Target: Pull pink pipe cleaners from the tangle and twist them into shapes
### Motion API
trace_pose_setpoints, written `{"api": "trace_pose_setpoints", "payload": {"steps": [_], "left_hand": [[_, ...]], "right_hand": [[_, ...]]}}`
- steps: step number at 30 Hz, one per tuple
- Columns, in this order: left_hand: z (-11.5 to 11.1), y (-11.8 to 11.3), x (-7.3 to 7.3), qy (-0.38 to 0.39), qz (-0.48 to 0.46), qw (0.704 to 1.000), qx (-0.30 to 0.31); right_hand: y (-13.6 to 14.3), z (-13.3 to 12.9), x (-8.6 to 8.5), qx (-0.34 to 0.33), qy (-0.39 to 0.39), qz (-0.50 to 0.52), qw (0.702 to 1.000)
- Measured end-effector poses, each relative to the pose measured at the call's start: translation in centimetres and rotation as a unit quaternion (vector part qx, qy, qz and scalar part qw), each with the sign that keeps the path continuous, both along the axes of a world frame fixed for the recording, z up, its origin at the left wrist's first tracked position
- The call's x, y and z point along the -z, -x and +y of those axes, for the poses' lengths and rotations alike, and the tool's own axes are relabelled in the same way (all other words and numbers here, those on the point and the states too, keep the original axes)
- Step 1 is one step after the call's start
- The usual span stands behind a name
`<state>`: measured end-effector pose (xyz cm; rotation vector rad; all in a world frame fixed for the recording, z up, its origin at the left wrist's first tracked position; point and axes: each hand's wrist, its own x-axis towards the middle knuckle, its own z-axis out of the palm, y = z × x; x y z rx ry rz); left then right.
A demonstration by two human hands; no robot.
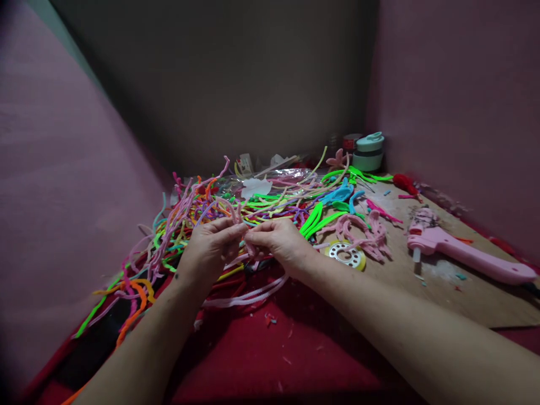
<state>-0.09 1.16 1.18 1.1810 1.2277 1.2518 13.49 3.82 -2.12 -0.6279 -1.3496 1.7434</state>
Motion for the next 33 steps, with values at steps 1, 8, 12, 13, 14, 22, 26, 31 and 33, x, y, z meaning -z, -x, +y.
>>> {"api": "trace_pose_setpoints", "payload": {"steps": [1,8,12,13,14,22,26,31,33], "left_hand": [[-0.02,-0.06,-0.03,-0.002,0.001,1.000,0.001],[0.07,-0.01,0.18,-0.010,0.000,1.000,0.014],[0.20,0.10,0.55,-0.004,-0.007,1.000,0.011],[0.23,0.13,0.65,-0.003,-0.007,1.000,0.012],[0.26,0.15,0.74,-0.004,-0.007,1.000,0.014],[-0.06,-0.04,0.12,-0.018,0.043,0.999,0.007],[-0.15,-0.13,-0.14,-0.038,0.044,0.998,0.003],[-0.03,0.08,-0.10,-0.074,0.052,0.996,0.013],[0.05,0.29,-0.12,-0.101,0.092,0.991,0.000]], "right_hand": [[0.03,0.02,0.13,-0.002,0.002,0.006,1.000],[0.28,-0.07,0.22,0.021,-0.004,0.026,0.999],[0.44,-0.23,0.28,0.044,0.011,0.023,0.999],[0.47,-0.24,0.33,0.049,0.012,0.019,0.999],[0.48,-0.24,0.37,0.054,0.011,0.016,0.998],[0.26,0.10,-0.08,0.090,0.031,0.046,0.994],[0.18,0.27,-0.02,0.081,0.033,0.056,0.995],[0.07,0.43,0.12,0.069,0.021,0.056,0.996],[0.02,0.40,-0.01,0.065,0.018,0.053,0.996]]}}
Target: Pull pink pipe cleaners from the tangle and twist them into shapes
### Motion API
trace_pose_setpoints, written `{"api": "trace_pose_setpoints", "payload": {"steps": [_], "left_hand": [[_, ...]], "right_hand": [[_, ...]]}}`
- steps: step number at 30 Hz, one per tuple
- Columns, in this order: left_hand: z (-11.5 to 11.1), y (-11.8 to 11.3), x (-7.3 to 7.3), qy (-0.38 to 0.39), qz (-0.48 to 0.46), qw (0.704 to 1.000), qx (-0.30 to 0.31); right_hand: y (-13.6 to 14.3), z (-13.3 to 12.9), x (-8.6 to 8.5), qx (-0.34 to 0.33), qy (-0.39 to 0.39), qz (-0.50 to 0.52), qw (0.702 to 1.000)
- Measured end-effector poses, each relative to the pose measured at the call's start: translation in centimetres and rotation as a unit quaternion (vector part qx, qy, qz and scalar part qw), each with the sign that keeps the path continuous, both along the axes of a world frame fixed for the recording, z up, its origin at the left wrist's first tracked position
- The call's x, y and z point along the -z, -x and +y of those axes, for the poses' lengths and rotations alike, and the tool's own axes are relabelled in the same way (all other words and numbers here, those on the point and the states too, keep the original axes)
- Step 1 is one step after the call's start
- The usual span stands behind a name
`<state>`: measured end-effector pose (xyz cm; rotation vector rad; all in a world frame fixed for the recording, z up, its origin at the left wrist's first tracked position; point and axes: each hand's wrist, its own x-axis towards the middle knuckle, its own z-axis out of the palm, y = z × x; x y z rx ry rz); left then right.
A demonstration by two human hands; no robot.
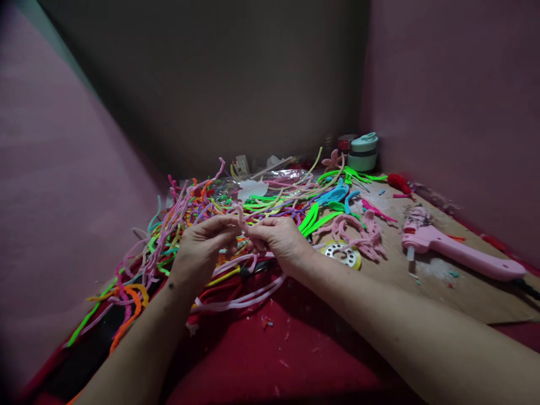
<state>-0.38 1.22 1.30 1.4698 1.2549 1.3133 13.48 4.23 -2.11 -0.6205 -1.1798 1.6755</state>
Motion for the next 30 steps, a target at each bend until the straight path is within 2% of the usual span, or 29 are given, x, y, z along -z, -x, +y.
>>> {"api": "trace_pose_setpoints", "payload": {"steps": [2,4,8,13,14,16,18,20,21,23,24,25,27,28,29,30], "left_hand": [[0.1,0.3,0.0,-0.065,0.058,0.996,-0.005],[0.2,0.8,0.1,-0.158,0.155,0.975,-0.004],[0.4,1.8,0.0,-0.294,0.375,0.879,-0.014],[-0.1,2.0,-0.9,-0.396,0.531,0.748,-0.034],[-0.2,1.9,-1.1,-0.402,0.548,0.733,-0.033],[-0.5,1.6,-1.5,-0.388,0.571,0.723,-0.016],[-0.8,1.4,-1.8,-0.351,0.572,0.741,0.008],[-1.0,1.2,-1.9,-0.280,0.538,0.795,0.030],[-1.1,1.2,-1.9,-0.222,0.502,0.835,0.034],[-1.0,1.1,-1.8,-0.063,0.378,0.923,0.038],[-0.9,1.0,-1.7,0.019,0.289,0.956,0.043],[-0.8,1.0,-1.5,0.094,0.191,0.976,0.053],[-0.5,0.9,-1.1,0.194,0.006,0.977,0.086],[-0.4,0.9,-1.0,0.220,-0.060,0.968,0.101],[-0.3,1.0,-0.9,0.232,-0.101,0.961,0.108],[-0.3,1.0,-0.9,0.231,-0.118,0.959,0.110]], "right_hand": [[0.0,-0.1,-0.2,-0.002,-0.008,-0.008,1.000],[-0.1,-0.1,-0.4,-0.007,-0.017,-0.015,1.000],[-0.3,-0.1,-0.8,-0.022,-0.032,-0.050,0.998],[-0.8,0.0,-1.2,-0.047,-0.077,-0.095,0.991],[-0.9,0.0,-1.3,-0.046,-0.085,-0.108,0.989],[-0.9,-0.1,-1.4,-0.035,-0.108,-0.140,0.984],[-0.8,-0.1,-1.3,-0.014,-0.153,-0.182,0.971],[-0.7,-0.3,-1.0,0.026,-0.242,-0.230,0.942],[-0.7,-0.4,-0.8,0.054,-0.301,-0.255,0.917],[-0.6,-0.6,-0.4,0.115,-0.423,-0.295,0.849],[-0.6,-0.7,-0.3,0.140,-0.476,-0.310,0.811],[-0.6,-0.8,-0.2,0.158,-0.518,-0.321,0.777],[-0.7,-1.0,-0.2,0.180,-0.569,-0.332,0.731],[-0.7,-1.1,-0.3,0.188,-0.575,-0.331,0.724],[-0.8,-1.1,-0.4,0.195,-0.569,-0.323,0.731],[-0.8,-1.2,-0.6,0.198,-0.547,-0.310,0.752]]}}
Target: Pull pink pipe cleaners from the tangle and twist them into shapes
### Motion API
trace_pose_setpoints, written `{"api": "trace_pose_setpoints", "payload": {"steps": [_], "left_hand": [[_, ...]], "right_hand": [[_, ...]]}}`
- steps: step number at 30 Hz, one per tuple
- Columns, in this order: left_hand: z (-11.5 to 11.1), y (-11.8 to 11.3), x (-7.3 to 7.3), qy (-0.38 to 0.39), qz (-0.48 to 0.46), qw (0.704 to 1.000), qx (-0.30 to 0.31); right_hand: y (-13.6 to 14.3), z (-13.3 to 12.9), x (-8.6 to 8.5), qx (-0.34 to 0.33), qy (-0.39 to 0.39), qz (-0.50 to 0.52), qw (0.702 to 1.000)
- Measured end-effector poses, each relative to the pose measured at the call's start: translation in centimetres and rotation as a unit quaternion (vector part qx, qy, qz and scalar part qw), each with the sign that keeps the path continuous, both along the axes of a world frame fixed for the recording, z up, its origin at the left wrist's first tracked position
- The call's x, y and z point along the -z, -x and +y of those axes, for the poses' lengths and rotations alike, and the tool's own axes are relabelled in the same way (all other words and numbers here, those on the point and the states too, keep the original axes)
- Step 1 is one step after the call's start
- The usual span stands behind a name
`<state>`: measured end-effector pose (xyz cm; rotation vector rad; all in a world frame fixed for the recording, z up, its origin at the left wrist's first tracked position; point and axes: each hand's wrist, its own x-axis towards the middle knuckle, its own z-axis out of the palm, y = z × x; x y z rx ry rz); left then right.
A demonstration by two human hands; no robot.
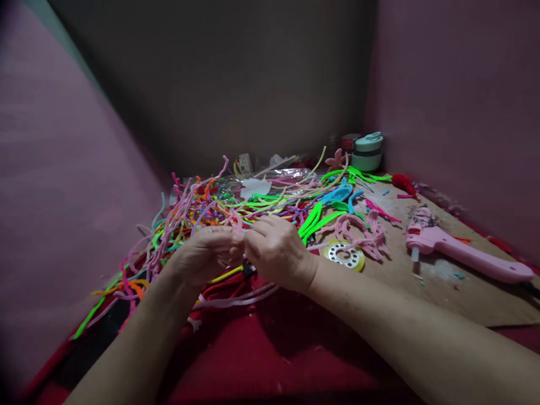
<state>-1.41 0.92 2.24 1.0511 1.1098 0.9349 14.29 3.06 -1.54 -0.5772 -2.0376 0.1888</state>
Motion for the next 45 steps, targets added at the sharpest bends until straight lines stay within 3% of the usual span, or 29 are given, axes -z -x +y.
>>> {"api": "trace_pose_setpoints", "payload": {"steps": [3,5,8,10,13,15,21,23,27,30,33,36,38,41,43,45], "left_hand": [[-0.2,0.4,-0.6,-0.079,0.030,0.996,-0.014],[-0.4,0.8,-1.1,-0.171,0.072,0.982,-0.036],[-0.5,1.0,-1.5,-0.305,0.163,0.936,-0.067],[-0.6,0.9,-1.6,-0.366,0.232,0.900,-0.054],[-0.7,0.6,-1.5,-0.417,0.309,0.855,-0.025],[-0.7,0.5,-1.4,-0.423,0.337,0.841,-0.006],[-0.5,0.2,-0.8,-0.298,0.330,0.895,0.035],[-0.4,0.1,-0.7,-0.292,0.306,0.906,0.030],[-0.4,0.0,-0.7,-0.299,0.242,0.922,0.045],[-0.5,-0.2,-0.6,-0.312,0.268,0.912,0.011],[-0.4,-0.5,-0.3,-0.293,0.300,0.907,-0.024],[-0.2,-0.7,0.1,-0.244,0.271,0.931,-0.031],[-0.1,-0.6,0.2,-0.219,0.234,0.947,-0.016],[-0.1,-0.4,0.1,-0.247,0.236,0.939,-0.026],[-0.2,-0.3,0.0,-0.293,0.276,0.914,-0.049],[-0.3,-0.3,0.0,-0.338,0.326,0.881,-0.064]], "right_hand": [[-0.1,0.0,-0.7,-0.043,0.171,0.097,0.980],[-0.2,0.1,-1.1,-0.097,0.308,0.156,0.934],[-0.2,0.4,-1.3,-0.182,0.429,0.198,0.863],[-0.2,0.7,-1.2,-0.219,0.461,0.202,0.836],[-0.2,0.8,-1.0,-0.233,0.477,0.197,0.824],[-0.2,0.7,-1.0,-0.219,0.476,0.189,0.830],[0.0,-0.4,-1.2,-0.092,0.385,0.141,0.908],[0.1,-0.5,-1.3,-0.088,0.404,0.165,0.895],[0.2,0.0,-1.3,-0.173,0.483,0.225,0.829],[0.2,0.2,-1.2,-0.172,0.496,0.220,0.822],[0.2,-0.1,-0.9,-0.106,0.434,0.175,0.877],[0.4,-0.4,-0.6,-0.023,0.278,0.120,0.953],[0.4,-0.5,-0.6,-0.011,0.226,0.112,0.968],[0.4,-0.3,-0.9,-0.082,0.341,0.145,0.925],[0.3,-0.1,-1.1,-0.137,0.438,0.168,0.872],[0.3,0.1,-1.2,-0.147,0.478,0.184,0.847]]}}
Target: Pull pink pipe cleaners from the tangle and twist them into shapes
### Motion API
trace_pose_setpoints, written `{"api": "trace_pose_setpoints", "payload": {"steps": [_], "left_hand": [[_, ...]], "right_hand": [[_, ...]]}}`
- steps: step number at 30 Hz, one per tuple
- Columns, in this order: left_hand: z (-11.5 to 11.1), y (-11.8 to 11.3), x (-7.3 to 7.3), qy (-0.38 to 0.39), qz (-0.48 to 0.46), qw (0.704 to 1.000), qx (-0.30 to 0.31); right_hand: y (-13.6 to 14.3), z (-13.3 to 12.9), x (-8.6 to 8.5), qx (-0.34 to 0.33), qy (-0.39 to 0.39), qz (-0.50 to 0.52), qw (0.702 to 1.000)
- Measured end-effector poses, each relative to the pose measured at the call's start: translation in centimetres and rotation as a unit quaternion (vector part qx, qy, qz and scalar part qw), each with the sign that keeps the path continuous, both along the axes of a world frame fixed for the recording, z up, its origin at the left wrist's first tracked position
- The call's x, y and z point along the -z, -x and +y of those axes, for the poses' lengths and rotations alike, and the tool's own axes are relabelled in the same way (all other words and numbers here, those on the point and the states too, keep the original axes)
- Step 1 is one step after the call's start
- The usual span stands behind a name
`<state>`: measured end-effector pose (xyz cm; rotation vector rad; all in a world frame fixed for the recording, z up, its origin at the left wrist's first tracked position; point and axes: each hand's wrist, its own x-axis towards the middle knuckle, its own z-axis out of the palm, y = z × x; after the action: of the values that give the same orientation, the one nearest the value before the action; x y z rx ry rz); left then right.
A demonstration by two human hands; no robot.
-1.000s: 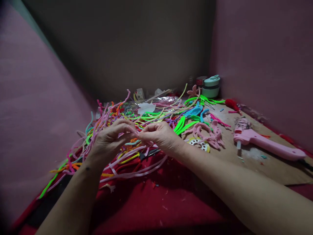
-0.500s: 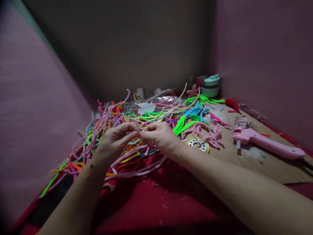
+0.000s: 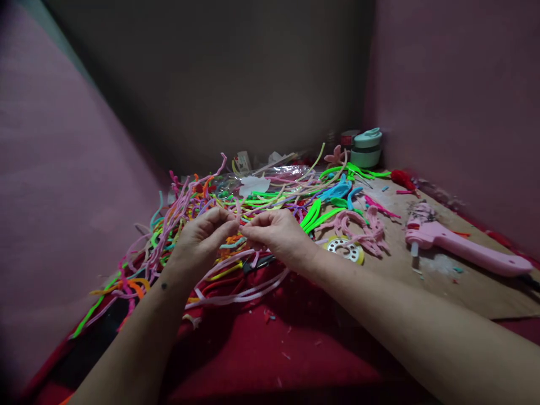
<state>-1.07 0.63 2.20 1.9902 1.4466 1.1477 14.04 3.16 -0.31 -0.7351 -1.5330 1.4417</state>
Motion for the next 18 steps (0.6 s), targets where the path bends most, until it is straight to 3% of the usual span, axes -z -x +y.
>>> {"api": "trace_pose_setpoints", "payload": {"steps": [3,6,9,15,17,18], "left_hand": [[-0.1,-0.2,0.3,-0.092,0.110,0.990,-0.015],[-0.2,-0.2,0.6,-0.181,0.244,0.953,-0.013],[-0.1,-0.1,0.8,-0.209,0.339,0.917,-0.013],[-0.1,0.3,0.7,-0.194,0.359,0.913,-0.011],[-0.2,0.3,0.6,-0.188,0.358,0.915,-0.012],[-0.2,0.4,0.5,-0.179,0.355,0.917,-0.018]], "right_hand": [[0.0,0.0,0.2,0.059,-0.026,-0.020,0.998],[0.1,-0.1,0.6,0.103,-0.119,-0.077,0.985],[0.3,-0.2,1.0,0.127,-0.228,-0.134,0.956],[-0.2,-0.2,0.6,0.225,-0.430,-0.137,0.864],[-0.4,0.0,0.2,0.203,-0.445,-0.154,0.858],[-0.5,0.1,0.0,0.177,-0.427,-0.165,0.871]]}}
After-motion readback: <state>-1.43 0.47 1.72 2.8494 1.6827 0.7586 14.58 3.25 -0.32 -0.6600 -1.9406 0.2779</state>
